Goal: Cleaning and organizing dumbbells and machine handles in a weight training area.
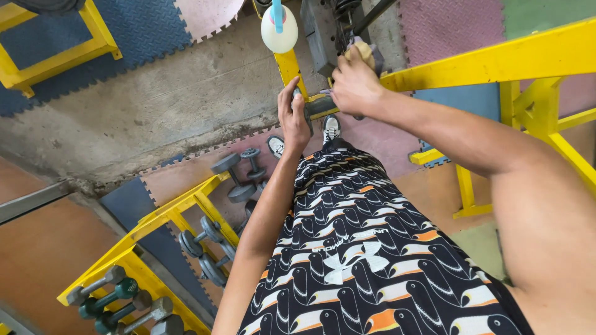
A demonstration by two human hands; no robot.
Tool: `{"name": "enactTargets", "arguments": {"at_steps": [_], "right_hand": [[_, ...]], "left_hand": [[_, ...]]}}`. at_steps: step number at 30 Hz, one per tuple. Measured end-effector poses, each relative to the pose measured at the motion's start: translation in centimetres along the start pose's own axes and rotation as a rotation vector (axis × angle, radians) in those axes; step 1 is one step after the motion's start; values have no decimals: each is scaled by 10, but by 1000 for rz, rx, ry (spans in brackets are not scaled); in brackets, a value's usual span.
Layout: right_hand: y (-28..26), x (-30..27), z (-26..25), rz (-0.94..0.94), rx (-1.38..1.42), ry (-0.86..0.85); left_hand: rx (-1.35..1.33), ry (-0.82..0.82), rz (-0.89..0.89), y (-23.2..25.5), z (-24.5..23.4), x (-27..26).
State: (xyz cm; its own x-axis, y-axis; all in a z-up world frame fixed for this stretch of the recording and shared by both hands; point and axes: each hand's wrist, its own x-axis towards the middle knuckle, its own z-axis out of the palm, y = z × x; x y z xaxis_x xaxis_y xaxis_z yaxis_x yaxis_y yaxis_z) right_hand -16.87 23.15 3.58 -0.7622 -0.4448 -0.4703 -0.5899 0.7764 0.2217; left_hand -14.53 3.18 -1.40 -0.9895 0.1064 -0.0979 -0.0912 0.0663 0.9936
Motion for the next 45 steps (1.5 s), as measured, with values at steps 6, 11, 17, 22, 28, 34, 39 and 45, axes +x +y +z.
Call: {"name": "enactTargets", "arguments": {"at_steps": [6,11,17,22,28,34,39,45], "right_hand": [[-17,-76,-62,-79,-307,284],[-30,-56,-64,51,445,266],[-62,51,4,577,1376,614],[-85,38,-25,629,1314,400],[-90,-19,-62,387,1346,661],[-90,6,-50,701,1440,255],[-111,-54,-33,318,1481,578],[-80,-77,-7,175,1310,495]], "left_hand": [[-17,27,-80,-8,2,3],[34,14,27,-21,0,7],[27,-8,31,-39,3,4],[67,2,18,-54,3,3],[-8,-16,106,-42,3,1],[-1,-12,-41,-62,3,1],[14,-42,42,-26,2,2],[-10,-5,-21,-26,3,4]]}}
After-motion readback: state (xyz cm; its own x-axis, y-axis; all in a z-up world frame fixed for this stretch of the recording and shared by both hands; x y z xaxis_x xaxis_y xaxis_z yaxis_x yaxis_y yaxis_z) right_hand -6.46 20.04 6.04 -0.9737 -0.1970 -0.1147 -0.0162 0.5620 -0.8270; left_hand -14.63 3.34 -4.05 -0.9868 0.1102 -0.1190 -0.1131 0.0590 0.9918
